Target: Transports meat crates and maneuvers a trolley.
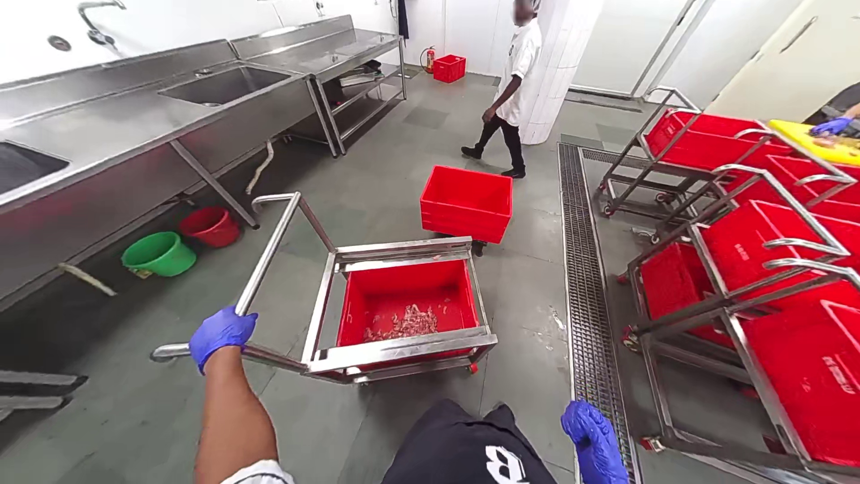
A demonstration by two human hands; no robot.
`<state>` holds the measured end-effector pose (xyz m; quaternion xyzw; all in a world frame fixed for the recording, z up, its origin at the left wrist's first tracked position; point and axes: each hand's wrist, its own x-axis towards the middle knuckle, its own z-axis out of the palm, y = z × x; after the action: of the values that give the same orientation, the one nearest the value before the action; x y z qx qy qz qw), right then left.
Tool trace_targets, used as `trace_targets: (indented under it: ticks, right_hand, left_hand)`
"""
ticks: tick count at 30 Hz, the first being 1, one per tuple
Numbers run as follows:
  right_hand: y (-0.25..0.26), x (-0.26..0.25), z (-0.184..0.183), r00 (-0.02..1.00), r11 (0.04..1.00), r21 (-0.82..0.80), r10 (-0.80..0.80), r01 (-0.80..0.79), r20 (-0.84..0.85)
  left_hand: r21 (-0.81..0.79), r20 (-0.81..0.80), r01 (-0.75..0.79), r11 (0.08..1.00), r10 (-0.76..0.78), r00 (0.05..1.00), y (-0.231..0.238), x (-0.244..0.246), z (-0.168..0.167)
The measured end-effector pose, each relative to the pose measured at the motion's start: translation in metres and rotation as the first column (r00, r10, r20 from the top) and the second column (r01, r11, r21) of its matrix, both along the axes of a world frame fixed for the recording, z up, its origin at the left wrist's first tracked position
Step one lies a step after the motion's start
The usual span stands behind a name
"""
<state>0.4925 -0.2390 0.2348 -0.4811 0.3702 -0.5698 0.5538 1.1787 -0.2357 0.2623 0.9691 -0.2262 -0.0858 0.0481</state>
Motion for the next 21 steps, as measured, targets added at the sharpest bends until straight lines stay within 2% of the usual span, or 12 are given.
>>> trace_targets:
  ticks: [14, 21]
  right_hand:
    - [-0.022, 0.006, -0.008, 1.000, 0.997, 0.072, -0.006, 0.007, -0.013]
    - [-0.042, 0.008, -0.016, 1.000, 0.993, 0.113, 0.009, -0.011, 0.015]
  left_hand:
    - [0.007, -0.024, 0.025, 1.000, -0.025, 0.999, -0.011, 0.009, -0.002]
    - [-0.100, 0.057, -0.020, 0.995, 0.025, 0.998, -0.015, -0.005, -0.002]
